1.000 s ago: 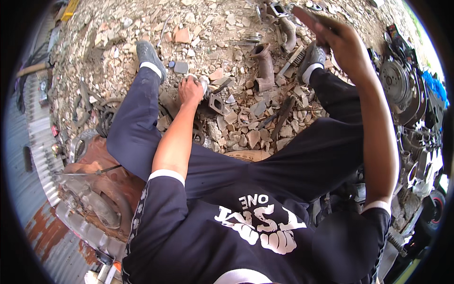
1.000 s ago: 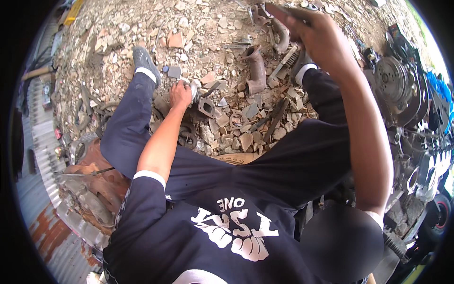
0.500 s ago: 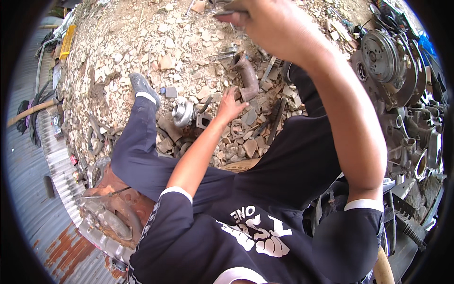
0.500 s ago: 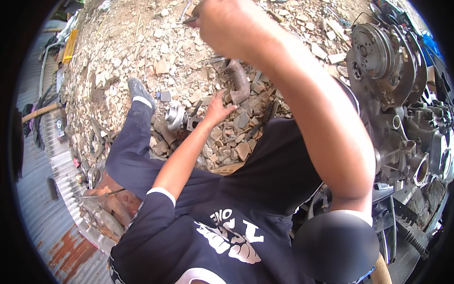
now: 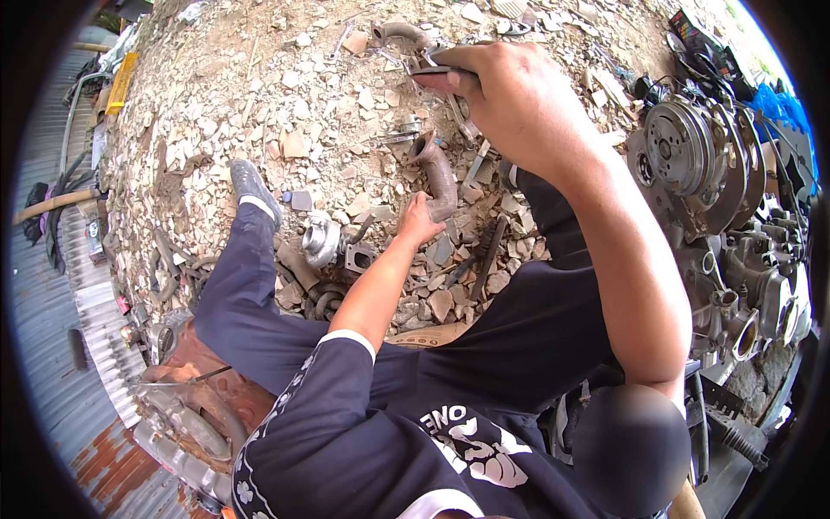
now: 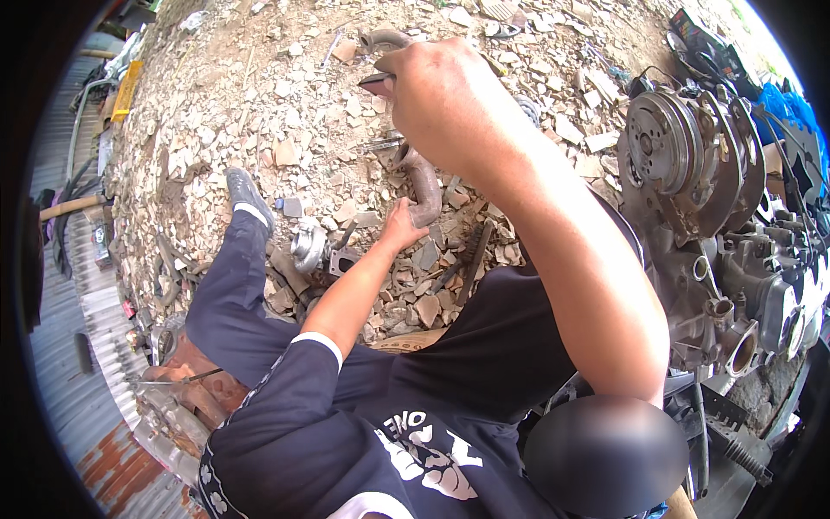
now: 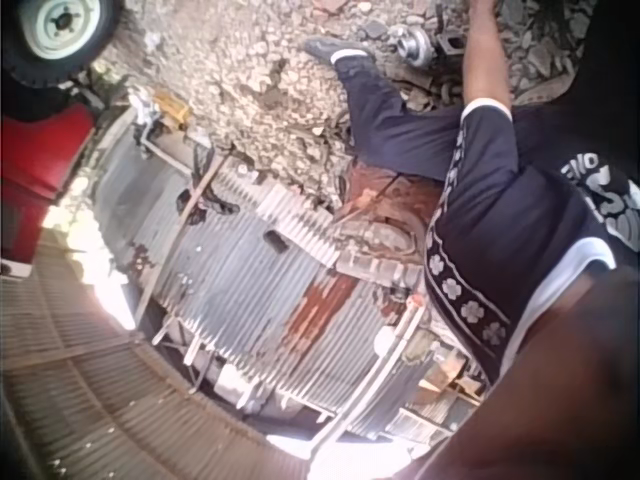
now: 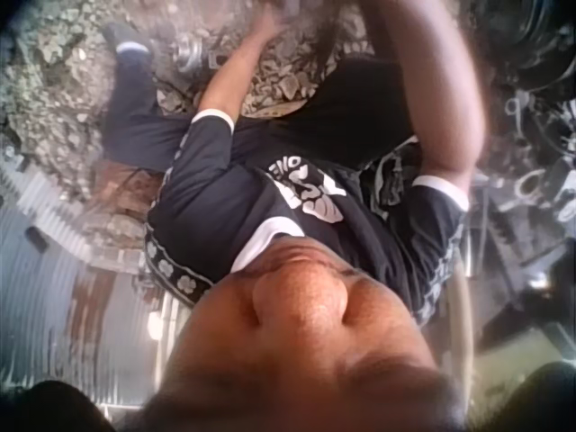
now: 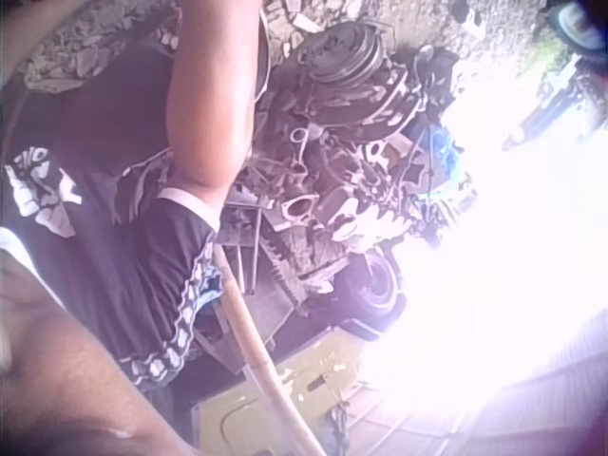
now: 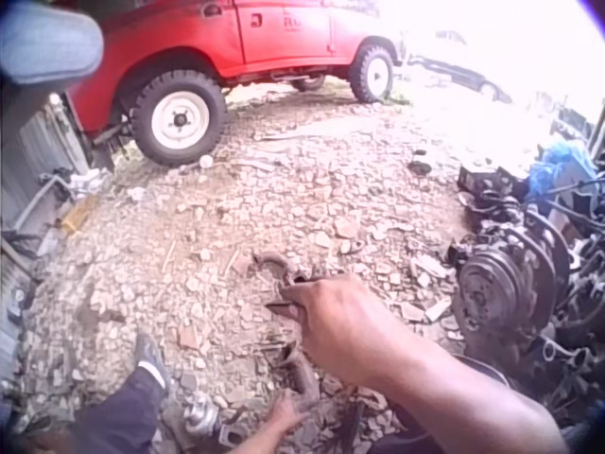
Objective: The person sits on the ground and uses a wire brush and sandpaper to clean a small metal part. They repeatedly scrub the surface with the brush and then rub it with sandpaper, occasionally inspecting the part.
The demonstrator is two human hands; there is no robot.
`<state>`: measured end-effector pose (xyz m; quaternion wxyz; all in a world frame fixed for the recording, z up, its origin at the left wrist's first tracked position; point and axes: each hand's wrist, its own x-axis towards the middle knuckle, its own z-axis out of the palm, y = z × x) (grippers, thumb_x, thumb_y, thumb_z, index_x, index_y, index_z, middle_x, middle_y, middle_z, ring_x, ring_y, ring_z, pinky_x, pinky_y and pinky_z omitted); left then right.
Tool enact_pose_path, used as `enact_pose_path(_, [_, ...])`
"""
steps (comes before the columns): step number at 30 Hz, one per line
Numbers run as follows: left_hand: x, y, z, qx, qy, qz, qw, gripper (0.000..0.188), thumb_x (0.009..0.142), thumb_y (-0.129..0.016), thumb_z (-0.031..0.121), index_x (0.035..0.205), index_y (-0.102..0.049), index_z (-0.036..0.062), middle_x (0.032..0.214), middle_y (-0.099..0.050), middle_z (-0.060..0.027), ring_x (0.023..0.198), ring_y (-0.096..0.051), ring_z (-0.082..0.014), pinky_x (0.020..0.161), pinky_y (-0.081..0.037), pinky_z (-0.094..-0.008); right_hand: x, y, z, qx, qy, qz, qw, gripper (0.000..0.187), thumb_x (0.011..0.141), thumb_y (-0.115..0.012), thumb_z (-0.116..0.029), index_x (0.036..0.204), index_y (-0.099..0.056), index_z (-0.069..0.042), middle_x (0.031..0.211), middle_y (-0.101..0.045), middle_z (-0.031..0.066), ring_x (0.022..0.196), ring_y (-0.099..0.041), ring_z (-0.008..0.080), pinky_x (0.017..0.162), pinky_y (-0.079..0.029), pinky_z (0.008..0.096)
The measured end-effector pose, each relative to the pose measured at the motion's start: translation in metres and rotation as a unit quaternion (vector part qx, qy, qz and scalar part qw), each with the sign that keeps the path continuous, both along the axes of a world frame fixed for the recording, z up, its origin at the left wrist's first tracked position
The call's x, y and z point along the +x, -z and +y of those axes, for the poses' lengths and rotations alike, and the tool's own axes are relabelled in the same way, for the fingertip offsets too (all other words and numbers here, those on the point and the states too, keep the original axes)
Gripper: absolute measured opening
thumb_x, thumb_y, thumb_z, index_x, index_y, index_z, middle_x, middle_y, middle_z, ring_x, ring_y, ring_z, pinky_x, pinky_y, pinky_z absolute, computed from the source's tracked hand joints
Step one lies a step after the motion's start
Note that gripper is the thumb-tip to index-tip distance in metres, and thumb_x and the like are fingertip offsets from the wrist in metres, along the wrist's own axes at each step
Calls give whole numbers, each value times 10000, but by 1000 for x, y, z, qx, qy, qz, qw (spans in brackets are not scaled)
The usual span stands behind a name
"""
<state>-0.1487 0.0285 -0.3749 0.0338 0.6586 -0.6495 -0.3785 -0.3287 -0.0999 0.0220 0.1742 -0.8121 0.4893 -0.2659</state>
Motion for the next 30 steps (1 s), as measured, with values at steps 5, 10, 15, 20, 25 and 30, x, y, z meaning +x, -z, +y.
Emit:
enact_pose_path(5, [8,-19,10,-42,98,-50,993,891,647,-913,398,1303,-485,-25,1302,-593,-220,1316,-520,-368,1149,-406,-449,-1,4,2,-9,-5,5,1000,160,911,-641,-92,955,-738,28,791,-696,254,815,-705,423,773,-553,485])
enact_pose_path(10, [27,-37,39,14,118,-85,989,967,643,-905,388,1404,-454,-2,1369,-585,-225,1316,-532,-372,1139,-424,-447,2,-2,2,46,-6,-20,999,190,935,-630,-104,1034,-762,-8,856,-717,258,850,-724,395,812,-556,472])
enact_pose_path(15, [20,-45,46,-16,53,-32,998,768,760,-831,341,1384,-520,21,1373,-600,-216,1308,-546,-379,1153,-414,-459,-20,-14,-13,-33,101,-2,994,211,981,-601,-150,1071,-774,-69,926,-750,201,876,-731,357,846,-558,438])
enact_pose_path(20, [8,-68,3,-78,-63,113,989,534,879,-728,313,1317,-594,39,1370,-610,-216,1291,-568,-383,1116,-449,-454,-33,-16,-16,-19,137,45,989,297,995,-628,-246,1237,-734,-109,852,-736,171,774,-717,283,791,-547,398])
enact_pose_path(25, [1,-88,-27,-44,-175,149,972,397,908,-743,309,1223,-698,70,1123,-761,-137,1048,-731,-268,968,-545,-373,-30,-16,-17,13,142,7,990,269,962,-607,-194,1150,-762,-80,946,-741,228,903,-723,388,876,-554,450])
enact_pose_path(30, [-40,-68,-70,7,-191,222,956,426,899,-741,367,1224,-698,94,1120,-762,-122,1024,-726,-249,903,-551,-371,-38,-32,-16,21,187,11,982,322,997,-619,-274,1244,-732,-101,815,-729,153,742,-702,264,750,-536,392])
